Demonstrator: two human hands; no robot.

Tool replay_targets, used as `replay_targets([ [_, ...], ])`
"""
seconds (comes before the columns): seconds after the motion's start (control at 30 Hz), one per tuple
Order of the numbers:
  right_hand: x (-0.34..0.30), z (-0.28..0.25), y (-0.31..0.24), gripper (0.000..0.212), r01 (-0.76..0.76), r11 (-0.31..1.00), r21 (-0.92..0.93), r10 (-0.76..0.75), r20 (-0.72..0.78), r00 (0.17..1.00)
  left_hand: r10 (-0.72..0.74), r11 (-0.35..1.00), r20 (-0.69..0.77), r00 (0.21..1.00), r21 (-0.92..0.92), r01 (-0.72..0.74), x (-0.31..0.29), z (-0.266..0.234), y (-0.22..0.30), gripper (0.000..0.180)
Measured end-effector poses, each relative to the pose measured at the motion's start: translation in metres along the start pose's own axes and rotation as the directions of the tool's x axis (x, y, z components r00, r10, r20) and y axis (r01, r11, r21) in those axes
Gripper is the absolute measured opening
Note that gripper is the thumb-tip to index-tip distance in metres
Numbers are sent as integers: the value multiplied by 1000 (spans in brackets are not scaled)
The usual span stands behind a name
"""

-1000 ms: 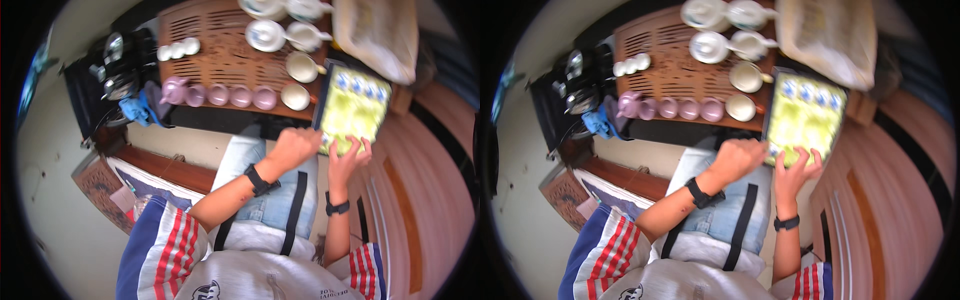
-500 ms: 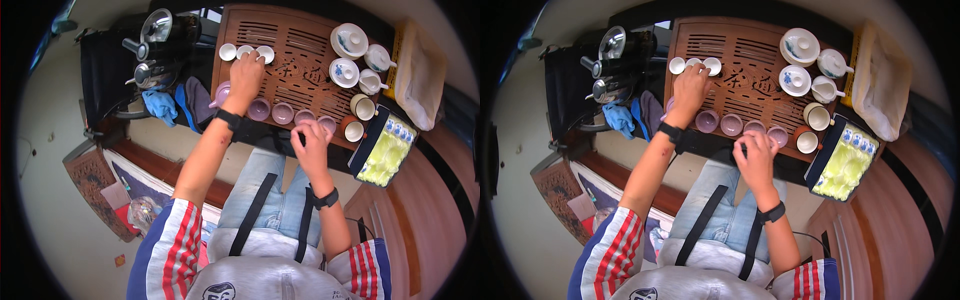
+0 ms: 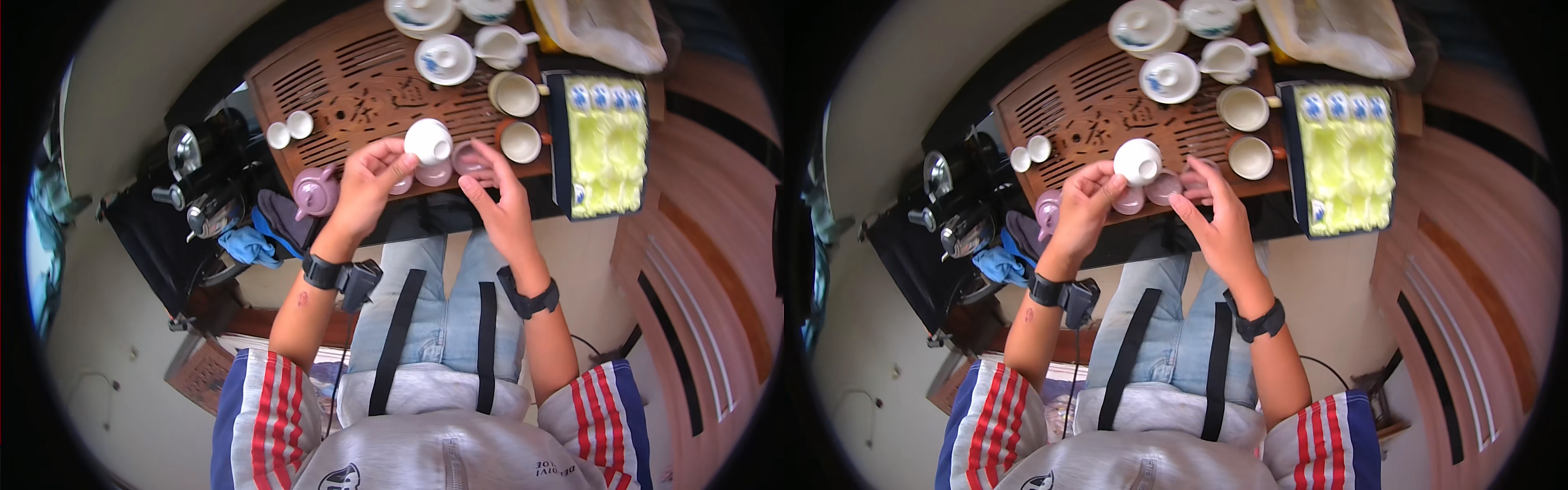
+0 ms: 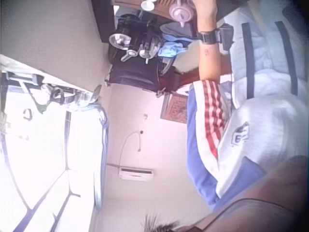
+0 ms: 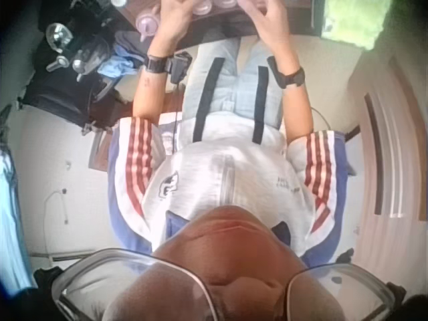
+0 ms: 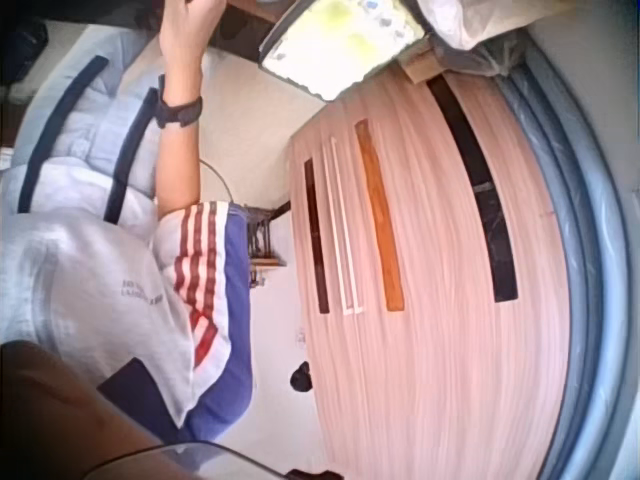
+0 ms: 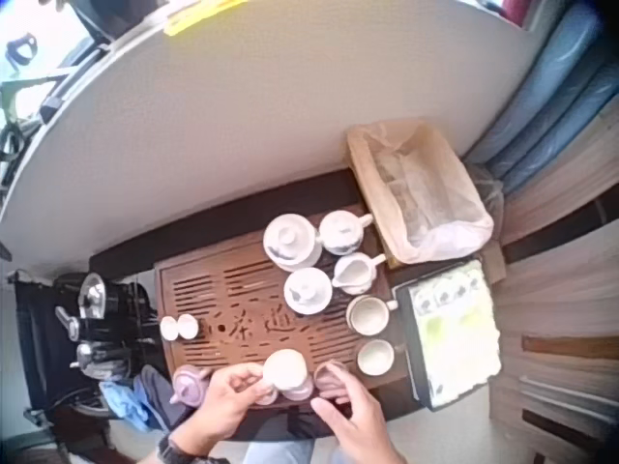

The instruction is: The person wipes white cups with a cloth, places them into a storage box, and then puts the lid on the box.

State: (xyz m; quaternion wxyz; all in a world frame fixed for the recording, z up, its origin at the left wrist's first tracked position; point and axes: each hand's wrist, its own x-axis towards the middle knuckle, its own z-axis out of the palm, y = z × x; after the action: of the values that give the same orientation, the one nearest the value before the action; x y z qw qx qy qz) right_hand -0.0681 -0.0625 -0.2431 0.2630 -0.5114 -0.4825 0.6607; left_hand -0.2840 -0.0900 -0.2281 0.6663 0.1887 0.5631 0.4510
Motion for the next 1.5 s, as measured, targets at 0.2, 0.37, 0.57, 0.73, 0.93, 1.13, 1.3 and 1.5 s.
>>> replay_targets([
  [0.2, -18, -78, -8, 49, 66, 979, 193, -70, 16, 997, 123, 980, 227, 966, 126, -154, -5, 94, -43, 22],
  [0.37, -34, -146, -11, 48, 97, 993, 74, -99, 27, 995, -75, 995, 385, 920, -34, 96, 12, 138, -44, 26],
  [0.57, -38, -205, 14, 46, 269, 929, -255, -240, 142, 960, -205, 888, 206, 957, 451, 93, 31, 205, -72, 18],
  [0.73, -52, -248, 31, 55, -91, 946, -310, 93, -7, 996, -92, 993, 37, 995, 82, 89, 19, 242, -127, 18],
  [0.93, -48, -277, 49, 53, 75, 828, -556, -26, 96, 995, 19, 981, 0, 1000, 192, -19, 18, 282, -169, 22],
  [1.13, -25, -269, 56, 48, 205, 708, -676, -150, 140, 979, -83, 949, -204, 976, 281, 139, 35, 285, -166, 19],
  [1.3, -17, -271, 64, 47, 212, 724, -656, -141, 159, 977, -196, 881, -253, 947, 379, 284, 39, 282, -158, 21],
  [1.5, -18, -274, 74, 39, 115, 858, -501, -101, 55, 993, -155, 898, -357, 921, 338, 283, 45, 281, -161, 26],
])
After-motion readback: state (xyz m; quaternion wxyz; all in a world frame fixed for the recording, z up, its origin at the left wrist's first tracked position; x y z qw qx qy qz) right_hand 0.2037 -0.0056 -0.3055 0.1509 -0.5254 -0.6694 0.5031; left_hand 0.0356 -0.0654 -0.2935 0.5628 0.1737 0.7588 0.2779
